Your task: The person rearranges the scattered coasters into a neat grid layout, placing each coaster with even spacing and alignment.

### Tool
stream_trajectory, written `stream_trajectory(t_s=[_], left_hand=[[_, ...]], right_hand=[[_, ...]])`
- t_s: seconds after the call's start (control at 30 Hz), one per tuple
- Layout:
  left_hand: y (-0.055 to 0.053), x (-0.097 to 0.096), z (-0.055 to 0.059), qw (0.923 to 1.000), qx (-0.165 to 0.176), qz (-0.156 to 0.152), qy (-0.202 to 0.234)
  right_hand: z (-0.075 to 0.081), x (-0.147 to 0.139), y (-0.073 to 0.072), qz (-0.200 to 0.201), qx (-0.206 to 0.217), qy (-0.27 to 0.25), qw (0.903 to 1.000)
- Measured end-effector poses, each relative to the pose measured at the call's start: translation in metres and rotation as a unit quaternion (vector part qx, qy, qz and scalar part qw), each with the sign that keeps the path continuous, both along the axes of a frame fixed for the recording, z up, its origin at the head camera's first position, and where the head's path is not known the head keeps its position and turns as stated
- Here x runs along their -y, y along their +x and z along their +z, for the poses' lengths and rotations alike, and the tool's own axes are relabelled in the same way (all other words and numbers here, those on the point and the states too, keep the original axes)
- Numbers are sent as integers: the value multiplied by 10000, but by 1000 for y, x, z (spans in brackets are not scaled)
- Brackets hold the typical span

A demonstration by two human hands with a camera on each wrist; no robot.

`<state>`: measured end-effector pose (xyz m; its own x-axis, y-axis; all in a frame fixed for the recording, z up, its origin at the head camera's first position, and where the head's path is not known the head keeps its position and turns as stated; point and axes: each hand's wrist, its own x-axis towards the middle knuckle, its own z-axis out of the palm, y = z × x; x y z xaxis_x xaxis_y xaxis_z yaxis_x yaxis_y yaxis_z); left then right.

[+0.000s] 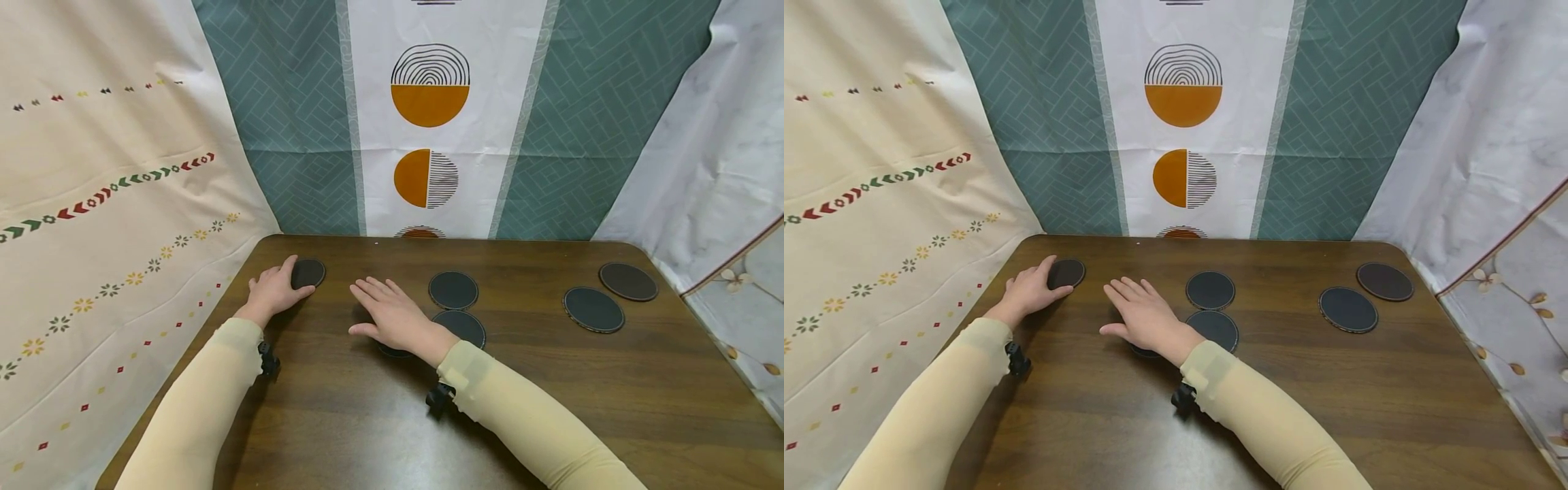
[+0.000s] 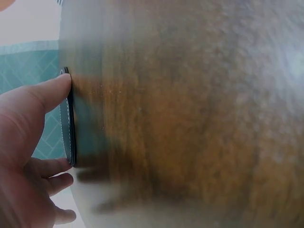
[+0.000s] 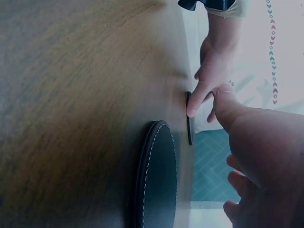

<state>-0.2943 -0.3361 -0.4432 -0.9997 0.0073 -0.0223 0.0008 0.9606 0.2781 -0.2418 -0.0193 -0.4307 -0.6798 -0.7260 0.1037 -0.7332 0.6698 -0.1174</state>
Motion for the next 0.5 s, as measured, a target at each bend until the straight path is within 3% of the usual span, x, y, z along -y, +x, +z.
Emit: stream_trajectory(t_s=[0.5], left_hand=[[-9,1,-3,9997,-65,-224,-106]], right_hand=[[1,-3,-3,-47,-3,-55,10000]])
